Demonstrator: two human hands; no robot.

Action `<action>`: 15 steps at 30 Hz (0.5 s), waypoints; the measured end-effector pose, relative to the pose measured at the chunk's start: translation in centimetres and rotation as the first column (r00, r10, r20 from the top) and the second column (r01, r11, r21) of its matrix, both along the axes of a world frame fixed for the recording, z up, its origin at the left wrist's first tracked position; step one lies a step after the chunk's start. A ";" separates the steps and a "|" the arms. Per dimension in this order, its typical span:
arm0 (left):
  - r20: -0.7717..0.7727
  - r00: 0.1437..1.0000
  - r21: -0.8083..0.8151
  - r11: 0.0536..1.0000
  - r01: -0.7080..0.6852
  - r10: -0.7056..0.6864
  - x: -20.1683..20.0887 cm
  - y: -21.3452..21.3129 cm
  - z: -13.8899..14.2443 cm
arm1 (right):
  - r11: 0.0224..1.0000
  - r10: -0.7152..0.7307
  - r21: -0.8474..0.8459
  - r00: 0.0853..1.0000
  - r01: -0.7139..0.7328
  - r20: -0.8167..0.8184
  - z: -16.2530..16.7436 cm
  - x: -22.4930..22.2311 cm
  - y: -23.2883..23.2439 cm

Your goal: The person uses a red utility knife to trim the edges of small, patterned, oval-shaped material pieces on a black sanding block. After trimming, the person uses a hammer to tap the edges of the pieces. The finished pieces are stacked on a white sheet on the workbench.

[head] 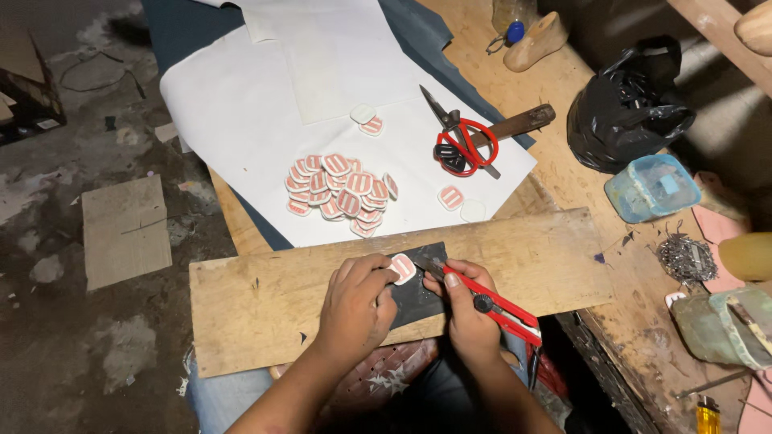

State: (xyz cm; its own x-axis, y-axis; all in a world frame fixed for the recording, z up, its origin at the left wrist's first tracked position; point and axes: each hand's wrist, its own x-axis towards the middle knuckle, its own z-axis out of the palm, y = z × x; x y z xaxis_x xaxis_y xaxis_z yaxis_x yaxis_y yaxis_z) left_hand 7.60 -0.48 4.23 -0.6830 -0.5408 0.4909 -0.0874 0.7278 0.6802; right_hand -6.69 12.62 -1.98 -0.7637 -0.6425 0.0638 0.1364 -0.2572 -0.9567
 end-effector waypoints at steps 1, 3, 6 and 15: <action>-0.001 1.000 0.000 1.000 0.008 -0.008 0.2 0.1 -0.1 | 1.000 -0.007 0.012 1.000 0.007 0.001 0.1 0.1 -0.1; 0.018 0.999 0.000 1.000 0.029 -0.029 0.4 0.0 -0.3 | 0.999 -0.022 0.045 1.000 0.022 0.006 0.2 0.4 0.0; 0.044 0.998 0.008 0.999 0.053 -0.053 0.3 -0.4 -0.4 | 0.999 0.005 0.035 1.000 -0.005 -0.013 0.5 0.7 0.2; -0.027 1.000 -0.068 0.998 -0.004 0.002 0.7 0.0 -2.2 | 0.950 0.028 0.301 0.934 0.087 -0.357 1.8 2.3 -0.1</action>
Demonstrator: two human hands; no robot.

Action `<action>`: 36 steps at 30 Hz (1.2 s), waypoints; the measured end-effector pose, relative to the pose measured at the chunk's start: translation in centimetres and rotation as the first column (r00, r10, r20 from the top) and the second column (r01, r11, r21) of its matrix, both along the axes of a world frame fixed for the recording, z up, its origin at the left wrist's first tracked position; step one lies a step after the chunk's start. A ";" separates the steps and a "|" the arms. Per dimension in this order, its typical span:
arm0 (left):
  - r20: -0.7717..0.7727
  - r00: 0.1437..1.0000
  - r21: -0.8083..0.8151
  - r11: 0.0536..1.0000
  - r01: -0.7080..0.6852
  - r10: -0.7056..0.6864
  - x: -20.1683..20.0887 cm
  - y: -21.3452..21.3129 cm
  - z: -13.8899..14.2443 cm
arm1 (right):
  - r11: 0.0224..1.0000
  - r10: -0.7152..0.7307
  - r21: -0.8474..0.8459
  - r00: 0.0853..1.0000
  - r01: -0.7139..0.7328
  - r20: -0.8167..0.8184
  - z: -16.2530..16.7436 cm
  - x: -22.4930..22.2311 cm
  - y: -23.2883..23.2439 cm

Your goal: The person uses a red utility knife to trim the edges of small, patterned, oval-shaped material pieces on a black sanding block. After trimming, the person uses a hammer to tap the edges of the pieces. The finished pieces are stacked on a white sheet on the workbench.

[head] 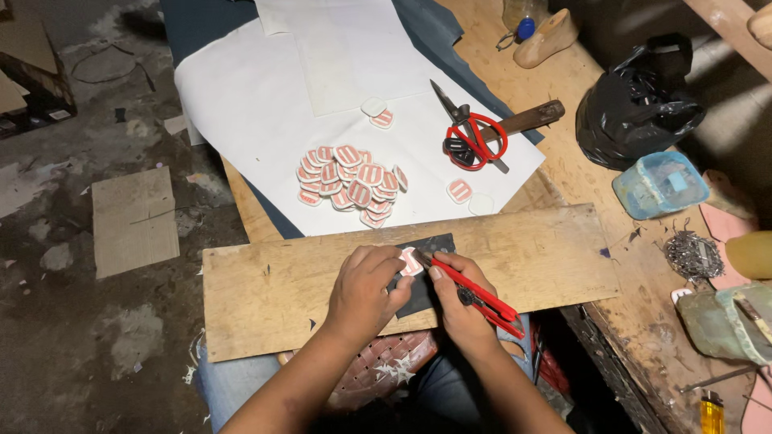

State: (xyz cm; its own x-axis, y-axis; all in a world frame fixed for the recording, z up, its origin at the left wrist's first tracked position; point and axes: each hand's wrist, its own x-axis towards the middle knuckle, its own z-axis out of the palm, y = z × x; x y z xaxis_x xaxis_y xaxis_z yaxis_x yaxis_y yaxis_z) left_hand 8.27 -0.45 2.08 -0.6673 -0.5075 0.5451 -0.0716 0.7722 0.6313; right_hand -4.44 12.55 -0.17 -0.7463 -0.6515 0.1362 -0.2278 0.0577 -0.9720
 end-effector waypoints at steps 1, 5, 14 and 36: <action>-0.015 1.000 -0.010 1.000 -0.001 0.001 0.0 0.0 -0.1 | 1.000 0.003 -0.002 1.000 -0.003 0.003 0.1 0.1 -0.2; -0.034 0.999 -0.017 1.000 -0.011 0.010 0.1 -0.3 -0.3 | 1.000 -0.001 0.029 1.000 0.002 -0.012 0.4 0.3 -0.7; -0.038 0.999 -0.006 1.000 -0.003 0.003 0.3 -0.8 -0.2 | 0.998 0.013 0.057 0.997 -0.009 -0.072 0.0 0.4 -0.8; -0.003 1.000 0.000 1.000 -0.026 0.026 0.7 -0.8 0.3 | 0.949 0.164 0.301 0.961 -0.092 -0.224 5.1 -0.5 -1.3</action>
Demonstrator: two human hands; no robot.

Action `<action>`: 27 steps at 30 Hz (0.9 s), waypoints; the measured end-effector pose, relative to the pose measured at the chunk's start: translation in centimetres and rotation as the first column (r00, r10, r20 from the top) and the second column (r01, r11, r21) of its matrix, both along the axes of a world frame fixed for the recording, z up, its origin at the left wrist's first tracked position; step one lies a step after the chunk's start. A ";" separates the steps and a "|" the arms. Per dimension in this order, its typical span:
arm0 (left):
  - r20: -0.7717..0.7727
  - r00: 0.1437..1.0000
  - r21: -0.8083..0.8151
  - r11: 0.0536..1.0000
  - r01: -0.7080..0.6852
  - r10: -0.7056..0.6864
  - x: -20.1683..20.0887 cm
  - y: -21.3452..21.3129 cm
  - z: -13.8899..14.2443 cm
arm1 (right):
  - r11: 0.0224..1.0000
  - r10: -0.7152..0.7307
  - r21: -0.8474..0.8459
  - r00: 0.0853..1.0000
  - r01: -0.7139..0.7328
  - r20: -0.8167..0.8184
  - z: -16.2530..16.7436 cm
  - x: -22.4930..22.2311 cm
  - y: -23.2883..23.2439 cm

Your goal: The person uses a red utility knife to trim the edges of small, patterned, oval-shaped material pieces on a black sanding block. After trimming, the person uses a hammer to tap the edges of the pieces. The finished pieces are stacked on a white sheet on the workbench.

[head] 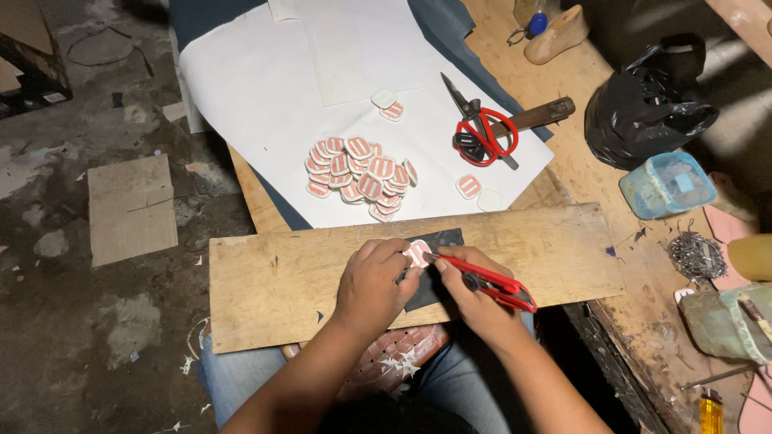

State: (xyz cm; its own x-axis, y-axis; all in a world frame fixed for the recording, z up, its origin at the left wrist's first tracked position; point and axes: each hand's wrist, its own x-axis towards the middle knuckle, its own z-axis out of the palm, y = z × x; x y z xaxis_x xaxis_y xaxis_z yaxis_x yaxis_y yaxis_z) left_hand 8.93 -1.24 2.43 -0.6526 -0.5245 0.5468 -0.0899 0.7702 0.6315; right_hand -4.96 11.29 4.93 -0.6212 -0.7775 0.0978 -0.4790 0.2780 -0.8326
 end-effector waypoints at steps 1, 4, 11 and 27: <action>0.002 1.000 0.012 1.000 0.014 -0.014 0.2 -0.2 0.0 | 0.998 -0.024 -0.062 1.000 0.023 -0.004 -0.4 0.3 0.2; 0.001 1.000 0.019 0.999 0.029 -0.029 0.4 -0.5 0.1 | 0.983 -0.054 -0.178 0.998 0.048 -0.025 -1.8 1.4 0.3; 0.015 0.999 0.048 0.998 0.033 -0.034 0.5 -0.9 0.0 | 0.963 0.031 -0.256 0.979 -0.084 -0.203 -2.3 2.3 -0.8; 0.036 0.999 0.083 0.996 -0.024 0.021 -0.2 0.2 0.2 | 0.989 0.042 -0.128 0.967 -0.076 -0.253 -1.0 2.3 0.2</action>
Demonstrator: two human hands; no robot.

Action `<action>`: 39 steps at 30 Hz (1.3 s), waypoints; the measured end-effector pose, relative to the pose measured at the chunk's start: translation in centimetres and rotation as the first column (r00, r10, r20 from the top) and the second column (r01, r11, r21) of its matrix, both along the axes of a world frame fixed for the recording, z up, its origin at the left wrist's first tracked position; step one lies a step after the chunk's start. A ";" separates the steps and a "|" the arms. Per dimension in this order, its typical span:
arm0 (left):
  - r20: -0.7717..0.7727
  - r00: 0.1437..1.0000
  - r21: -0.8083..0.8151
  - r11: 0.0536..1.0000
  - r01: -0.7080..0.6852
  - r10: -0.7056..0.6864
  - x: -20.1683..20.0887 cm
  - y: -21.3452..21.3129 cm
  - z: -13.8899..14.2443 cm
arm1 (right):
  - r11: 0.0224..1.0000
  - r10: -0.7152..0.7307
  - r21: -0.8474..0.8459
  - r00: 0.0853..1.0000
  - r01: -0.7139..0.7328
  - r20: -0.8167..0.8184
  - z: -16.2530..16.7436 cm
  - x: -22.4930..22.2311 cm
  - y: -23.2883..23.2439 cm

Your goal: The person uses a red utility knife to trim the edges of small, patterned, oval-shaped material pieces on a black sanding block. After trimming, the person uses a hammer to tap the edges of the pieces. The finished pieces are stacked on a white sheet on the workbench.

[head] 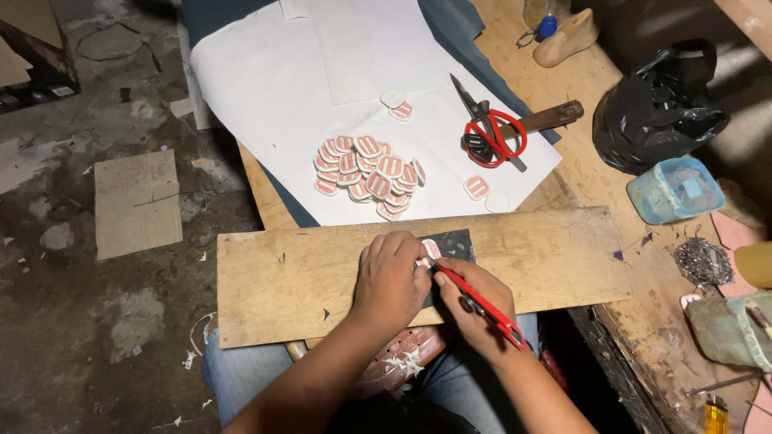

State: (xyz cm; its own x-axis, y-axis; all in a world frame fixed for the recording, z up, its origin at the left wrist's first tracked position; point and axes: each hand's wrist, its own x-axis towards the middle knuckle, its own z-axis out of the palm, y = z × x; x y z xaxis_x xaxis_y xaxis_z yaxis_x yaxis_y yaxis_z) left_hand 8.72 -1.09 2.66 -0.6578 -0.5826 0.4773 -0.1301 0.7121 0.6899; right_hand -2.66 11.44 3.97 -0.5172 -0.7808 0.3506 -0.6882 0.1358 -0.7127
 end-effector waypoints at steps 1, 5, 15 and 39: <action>-0.001 1.000 0.028 1.000 0.005 -0.005 -0.1 0.0 0.1 | 1.000 -0.009 -0.014 0.999 0.010 0.038 -0.3 0.0 0.1; -0.066 0.997 0.392 0.919 0.054 -0.030 -0.9 0.8 0.1 | 0.998 -0.058 -0.025 0.984 0.063 0.167 -1.3 -0.1 0.9; -0.133 0.989 0.657 0.753 0.034 0.071 -2.4 1.3 -1.2 | 0.996 0.078 -0.035 0.983 -0.085 -0.168 -0.7 -1.2 1.5; 0.317 0.920 -0.190 0.966 -0.178 0.231 -13.2 -16.4 5.5 | 0.960 0.027 -0.207 0.673 0.189 0.739 -5.8 -4.6 1.6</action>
State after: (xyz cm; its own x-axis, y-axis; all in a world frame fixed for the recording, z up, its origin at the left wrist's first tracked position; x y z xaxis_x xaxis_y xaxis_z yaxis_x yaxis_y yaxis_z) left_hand -4.51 -17.45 8.16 -0.6686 -0.6583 0.3457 -0.4875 0.7392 0.4648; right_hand -7.31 13.05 -1.88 -0.7461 -0.6658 0.0038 0.0721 -0.0864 -0.9936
